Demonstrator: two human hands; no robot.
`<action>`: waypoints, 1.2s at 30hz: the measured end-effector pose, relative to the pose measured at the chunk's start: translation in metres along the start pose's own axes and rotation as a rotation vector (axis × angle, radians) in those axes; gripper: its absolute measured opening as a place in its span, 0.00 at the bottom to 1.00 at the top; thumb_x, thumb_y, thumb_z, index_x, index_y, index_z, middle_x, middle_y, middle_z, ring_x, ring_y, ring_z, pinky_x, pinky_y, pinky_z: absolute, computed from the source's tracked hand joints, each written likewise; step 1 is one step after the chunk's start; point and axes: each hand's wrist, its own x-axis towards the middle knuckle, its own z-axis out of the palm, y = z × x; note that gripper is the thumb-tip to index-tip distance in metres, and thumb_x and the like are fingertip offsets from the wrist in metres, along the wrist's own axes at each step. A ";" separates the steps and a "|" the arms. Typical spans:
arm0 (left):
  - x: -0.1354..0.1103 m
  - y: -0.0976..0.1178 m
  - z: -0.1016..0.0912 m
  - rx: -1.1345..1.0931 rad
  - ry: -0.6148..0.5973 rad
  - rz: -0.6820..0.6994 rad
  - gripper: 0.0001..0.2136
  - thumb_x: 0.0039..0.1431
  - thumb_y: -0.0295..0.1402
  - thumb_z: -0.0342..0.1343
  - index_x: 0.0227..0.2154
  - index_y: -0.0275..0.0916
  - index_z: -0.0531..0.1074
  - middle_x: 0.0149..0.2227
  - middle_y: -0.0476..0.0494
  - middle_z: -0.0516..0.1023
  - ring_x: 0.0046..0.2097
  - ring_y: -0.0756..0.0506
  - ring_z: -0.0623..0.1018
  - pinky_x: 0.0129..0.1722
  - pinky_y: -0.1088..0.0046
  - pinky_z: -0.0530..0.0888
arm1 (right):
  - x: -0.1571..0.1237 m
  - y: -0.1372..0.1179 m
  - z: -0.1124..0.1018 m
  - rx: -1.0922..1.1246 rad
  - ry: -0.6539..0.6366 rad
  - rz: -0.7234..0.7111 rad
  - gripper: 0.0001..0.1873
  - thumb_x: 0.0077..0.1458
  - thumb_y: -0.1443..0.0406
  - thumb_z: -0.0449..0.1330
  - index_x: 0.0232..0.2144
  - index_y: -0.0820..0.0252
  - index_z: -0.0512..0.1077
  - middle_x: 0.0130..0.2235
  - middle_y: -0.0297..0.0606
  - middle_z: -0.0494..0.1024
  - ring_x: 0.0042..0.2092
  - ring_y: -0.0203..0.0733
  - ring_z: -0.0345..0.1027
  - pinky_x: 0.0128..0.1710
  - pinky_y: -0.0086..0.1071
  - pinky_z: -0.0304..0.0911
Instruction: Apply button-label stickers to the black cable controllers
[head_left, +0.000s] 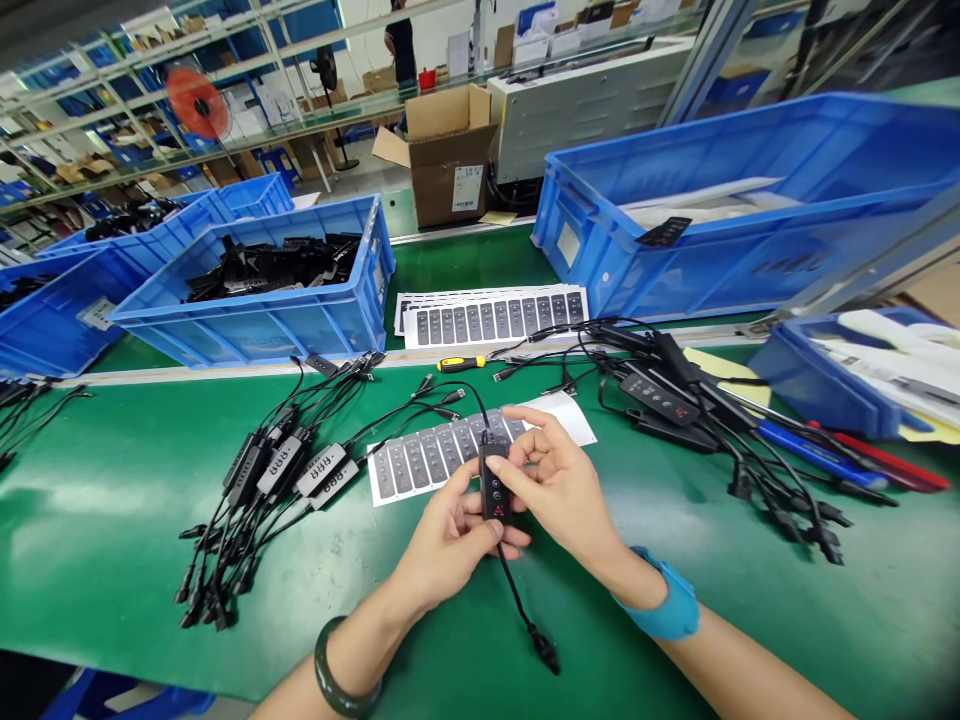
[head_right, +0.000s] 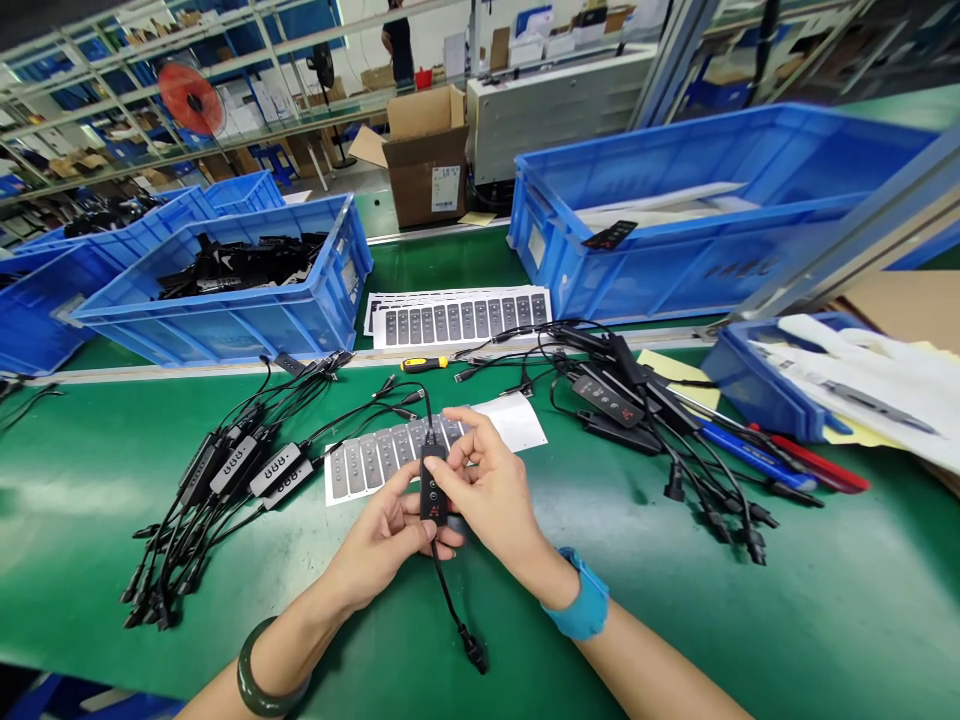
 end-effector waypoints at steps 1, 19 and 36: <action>0.000 0.000 0.000 -0.014 -0.001 -0.002 0.31 0.51 0.36 0.67 0.57 0.41 0.62 0.40 0.41 0.79 0.35 0.45 0.81 0.36 0.69 0.76 | 0.001 0.000 -0.001 0.003 -0.017 0.015 0.27 0.49 0.58 0.64 0.51 0.55 0.65 0.30 0.28 0.65 0.22 0.30 0.59 0.15 0.25 0.62; 0.010 -0.007 -0.002 0.034 0.035 -0.046 0.27 0.49 0.53 0.63 0.40 0.33 0.69 0.28 0.46 0.77 0.22 0.51 0.76 0.22 0.77 0.72 | 0.011 0.007 -0.001 -0.109 -0.220 0.026 0.27 0.61 0.49 0.48 0.46 0.63 0.73 0.30 0.37 0.75 0.30 0.38 0.68 0.29 0.30 0.65; -0.026 0.019 -0.014 1.105 0.085 0.178 0.21 0.61 0.38 0.55 0.57 0.40 0.68 0.58 0.33 0.72 0.59 0.34 0.71 0.58 0.51 0.68 | 0.064 -0.019 -0.086 -0.435 0.076 -0.154 0.25 0.60 0.61 0.48 0.57 0.65 0.64 0.37 0.45 0.78 0.38 0.46 0.72 0.40 0.40 0.69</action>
